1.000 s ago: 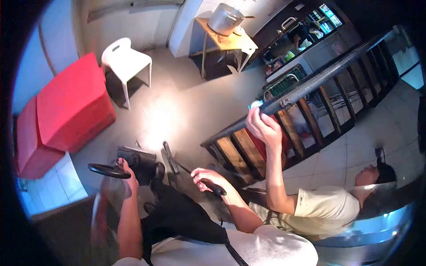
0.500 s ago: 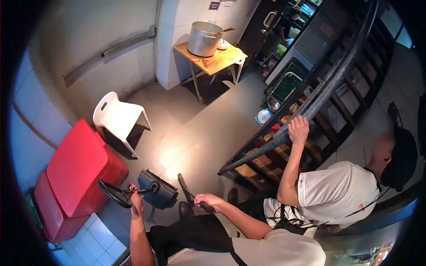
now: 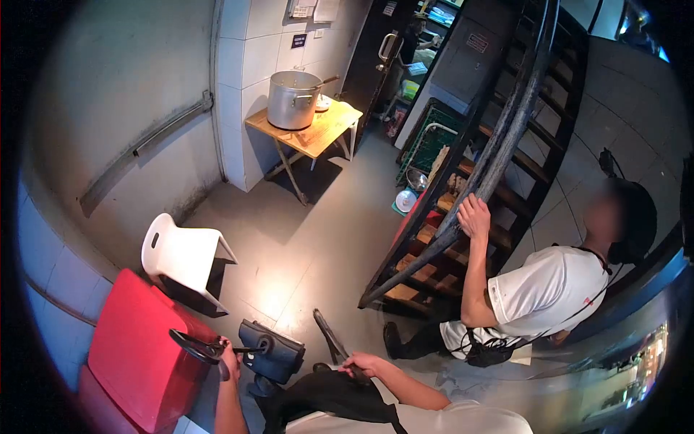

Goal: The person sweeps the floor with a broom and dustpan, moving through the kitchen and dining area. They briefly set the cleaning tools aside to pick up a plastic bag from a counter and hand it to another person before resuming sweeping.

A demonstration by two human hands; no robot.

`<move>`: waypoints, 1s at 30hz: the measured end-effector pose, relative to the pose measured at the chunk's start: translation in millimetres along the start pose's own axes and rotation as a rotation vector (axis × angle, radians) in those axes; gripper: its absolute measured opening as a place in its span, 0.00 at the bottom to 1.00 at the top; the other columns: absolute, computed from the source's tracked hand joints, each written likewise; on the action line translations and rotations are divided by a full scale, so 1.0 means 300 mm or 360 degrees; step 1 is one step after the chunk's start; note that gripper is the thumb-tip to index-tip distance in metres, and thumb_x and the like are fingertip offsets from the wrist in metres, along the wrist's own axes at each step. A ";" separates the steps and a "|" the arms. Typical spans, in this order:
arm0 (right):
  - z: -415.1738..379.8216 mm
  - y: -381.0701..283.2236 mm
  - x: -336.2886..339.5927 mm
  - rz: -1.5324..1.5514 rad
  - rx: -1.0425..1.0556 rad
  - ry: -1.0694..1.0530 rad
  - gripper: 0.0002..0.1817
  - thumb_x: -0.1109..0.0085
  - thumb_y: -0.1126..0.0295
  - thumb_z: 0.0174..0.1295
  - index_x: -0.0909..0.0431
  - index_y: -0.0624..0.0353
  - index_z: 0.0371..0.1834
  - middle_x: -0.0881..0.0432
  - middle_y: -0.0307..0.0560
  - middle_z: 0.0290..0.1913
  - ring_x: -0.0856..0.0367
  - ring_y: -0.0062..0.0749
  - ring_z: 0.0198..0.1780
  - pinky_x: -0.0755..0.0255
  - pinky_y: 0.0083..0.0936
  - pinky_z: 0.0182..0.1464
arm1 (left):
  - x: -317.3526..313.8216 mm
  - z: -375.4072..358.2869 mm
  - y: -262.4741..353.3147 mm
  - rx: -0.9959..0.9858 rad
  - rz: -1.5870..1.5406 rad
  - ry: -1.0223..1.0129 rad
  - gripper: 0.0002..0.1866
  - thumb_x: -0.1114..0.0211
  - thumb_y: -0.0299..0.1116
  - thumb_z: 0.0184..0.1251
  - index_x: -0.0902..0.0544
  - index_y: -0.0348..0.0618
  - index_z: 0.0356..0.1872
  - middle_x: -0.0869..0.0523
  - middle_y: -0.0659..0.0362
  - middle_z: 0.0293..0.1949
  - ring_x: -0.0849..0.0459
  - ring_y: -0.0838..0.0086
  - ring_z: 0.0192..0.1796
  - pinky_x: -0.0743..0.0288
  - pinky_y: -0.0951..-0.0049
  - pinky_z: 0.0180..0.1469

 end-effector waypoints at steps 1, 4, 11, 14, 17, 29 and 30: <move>0.093 0.054 0.041 0.0113 -0.0246 -0.0048 0.13 0.54 0.69 0.58 0.27 0.63 0.44 0.21 0.47 0.32 0.26 0.25 0.18 0.30 0.21 0.19 | -0.019 -0.037 0.036 -0.0034 0.0009 -0.0119 0.04 0.48 0.43 0.66 0.29 0.60 0.35 0.32 0.70 0.22 0.35 0.84 0.18 0.47 0.81 0.15; 0.101 0.133 0.056 0.0397 -0.0253 0.0164 0.09 0.55 0.70 0.60 0.31 0.63 0.26 0.25 0.42 0.18 0.32 0.25 0.12 0.34 0.22 0.16 | -0.042 -0.045 0.059 -0.0191 -0.0087 -0.0385 0.07 0.48 0.43 0.66 0.31 0.59 0.29 0.37 0.71 0.19 0.40 0.86 0.18 0.49 0.81 0.18; 0.059 0.202 -0.161 0.0450 -0.0107 0.0167 0.15 0.56 0.67 0.65 0.37 0.54 0.18 0.36 0.35 0.12 0.40 0.21 0.10 0.39 0.20 0.15 | 0.014 0.189 0.070 -0.0292 0.0171 -0.0389 0.06 0.50 0.34 0.64 0.27 0.47 0.39 0.31 0.63 0.30 0.33 0.74 0.28 0.36 0.71 0.28; 0.040 0.167 -0.227 0.0338 0.0082 0.0233 0.16 0.55 0.68 0.64 0.37 0.53 0.17 0.36 0.35 0.12 0.40 0.20 0.11 0.41 0.19 0.14 | -0.006 0.296 0.112 -0.0396 0.0381 -0.0363 0.08 0.50 0.34 0.64 0.26 0.45 0.39 0.29 0.63 0.29 0.34 0.76 0.29 0.36 0.72 0.32; -0.012 0.124 -0.266 0.0454 0.0088 0.0263 0.15 0.55 0.69 0.64 0.37 0.53 0.18 0.36 0.35 0.12 0.39 0.20 0.12 0.42 0.19 0.14 | -0.047 0.315 0.155 -0.0262 0.0194 -0.0377 0.07 0.47 0.44 0.65 0.26 0.60 0.40 0.32 0.70 0.26 0.38 0.85 0.21 0.46 0.83 0.18; -0.041 -0.605 -0.256 0.0149 0.0507 0.0516 0.10 0.50 0.69 0.62 0.35 0.57 0.23 0.34 0.35 0.18 0.38 0.19 0.16 0.41 0.20 0.17 | -0.339 0.466 0.365 -0.0285 0.0145 -0.0369 0.09 0.49 0.44 0.67 0.29 0.51 0.34 0.29 0.66 0.30 0.32 0.83 0.30 0.35 0.80 0.28; 0.001 -0.690 -0.217 0.0127 0.0522 0.0507 0.09 0.50 0.69 0.61 0.35 0.57 0.25 0.33 0.35 0.19 0.38 0.18 0.17 0.40 0.19 0.17 | -0.390 0.454 0.401 -0.0363 0.0127 -0.0368 0.10 0.49 0.43 0.67 0.30 0.52 0.29 0.30 0.67 0.25 0.35 0.85 0.24 0.39 0.83 0.25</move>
Point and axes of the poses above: each hand's wrist, its own z-axis towards the middle knuckle, its own x-axis out of the back of the hand, y = z × x, the point moved 4 cm from there along z, towards the middle knuckle
